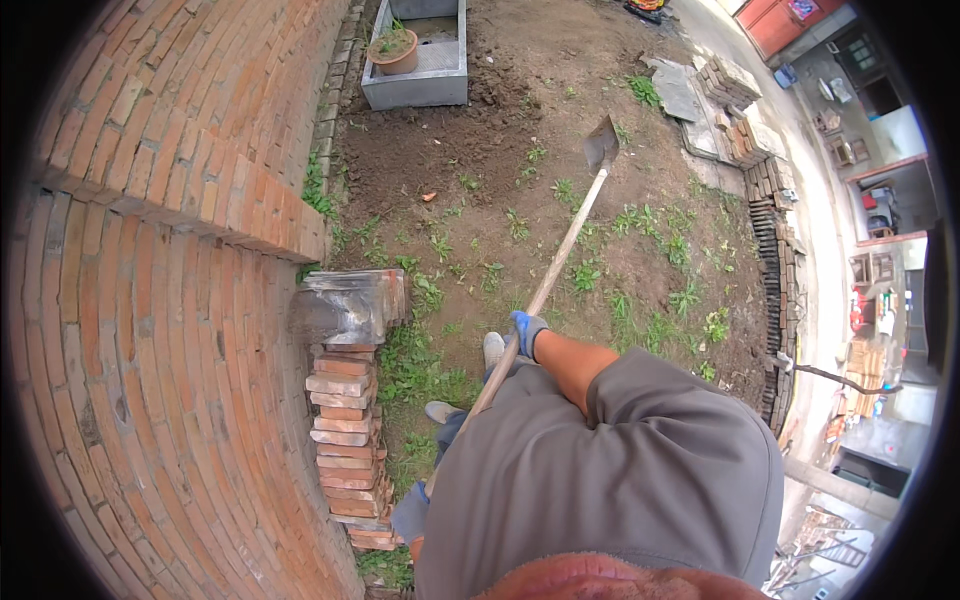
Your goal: The person repeatedly strikes and turns over soil with a pickaxe in a small garden bed bordered by bricks. The person moves around the bed to reach different spots and continues breaking up the ground throughout the clip.
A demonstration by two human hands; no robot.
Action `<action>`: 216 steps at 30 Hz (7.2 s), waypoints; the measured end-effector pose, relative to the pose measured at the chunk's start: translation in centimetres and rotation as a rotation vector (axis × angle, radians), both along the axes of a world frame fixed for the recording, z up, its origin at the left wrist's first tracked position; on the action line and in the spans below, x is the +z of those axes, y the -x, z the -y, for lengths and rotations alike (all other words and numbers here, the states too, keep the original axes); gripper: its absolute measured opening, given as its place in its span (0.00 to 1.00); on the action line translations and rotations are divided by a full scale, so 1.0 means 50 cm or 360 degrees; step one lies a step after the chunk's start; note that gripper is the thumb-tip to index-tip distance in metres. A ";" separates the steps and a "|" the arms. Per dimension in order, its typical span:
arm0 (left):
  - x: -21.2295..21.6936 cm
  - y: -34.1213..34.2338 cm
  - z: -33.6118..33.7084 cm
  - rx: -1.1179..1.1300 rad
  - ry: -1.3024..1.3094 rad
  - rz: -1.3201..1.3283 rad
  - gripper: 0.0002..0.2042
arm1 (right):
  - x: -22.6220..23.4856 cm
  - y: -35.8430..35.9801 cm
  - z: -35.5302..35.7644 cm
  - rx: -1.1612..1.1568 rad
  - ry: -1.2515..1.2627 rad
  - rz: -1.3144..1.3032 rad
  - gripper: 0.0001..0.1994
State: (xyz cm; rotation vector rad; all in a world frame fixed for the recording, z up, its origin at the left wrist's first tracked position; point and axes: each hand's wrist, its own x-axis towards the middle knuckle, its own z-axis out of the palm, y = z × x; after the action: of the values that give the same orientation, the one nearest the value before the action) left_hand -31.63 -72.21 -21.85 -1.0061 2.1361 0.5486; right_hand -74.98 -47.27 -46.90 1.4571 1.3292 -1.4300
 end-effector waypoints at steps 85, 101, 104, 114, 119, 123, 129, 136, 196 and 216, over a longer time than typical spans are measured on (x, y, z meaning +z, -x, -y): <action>0.131 -0.184 0.370 -0.0493 -0.0020 -0.0280 0.20 | 0.191 -0.093 0.271 -0.0442 0.1239 -0.0438 0.21; 0.099 -0.122 0.678 -0.1342 0.0087 -0.0397 0.16 | 0.143 -0.661 -0.059 -0.1339 -0.0085 -0.0765 0.11; 0.152 -0.086 0.653 -0.1479 0.0403 -0.0669 0.19 | 0.078 -0.802 -0.085 -0.1580 0.0089 -0.0618 0.06; 0.375 -0.018 0.334 -0.2445 0.0566 -0.1592 0.21 | 0.022 -1.336 -0.104 -0.2217 0.0300 -0.0213 0.08; 0.550 0.019 0.001 -0.3057 0.0612 -0.1691 0.23 | 0.089 -1.525 -0.176 -0.2650 0.0407 -0.0464 0.09; 0.646 -0.003 -0.281 -0.3529 0.0595 -0.1845 0.23 | 0.164 -1.654 -0.214 -0.2872 0.0429 -0.0638 0.13; 0.652 -0.086 -0.575 -0.4101 0.0169 -0.1690 0.22 | 0.179 -1.824 -0.203 -0.3193 0.0202 -0.0753 0.17; 0.569 -0.217 -0.804 -0.4584 -0.0170 -0.1362 0.21 | 0.100 -1.983 -0.143 -0.3690 -0.0051 -0.0481 0.21; 0.690 -0.888 -0.791 -0.2333 -0.3201 -0.0970 0.30 | 0.153 -2.618 0.109 -0.4322 0.0333 -0.1752 0.17; 0.611 -0.881 -0.667 -0.1200 -0.3713 0.0687 0.17 | 0.228 -2.653 0.098 -0.4435 -0.0325 -0.1088 0.11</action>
State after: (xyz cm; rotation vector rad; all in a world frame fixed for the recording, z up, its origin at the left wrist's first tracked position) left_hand 12.41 -38.86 8.69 0.8823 0.2950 1.4421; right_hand 57.65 -52.18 -35.47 -1.0486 0.7998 1.1405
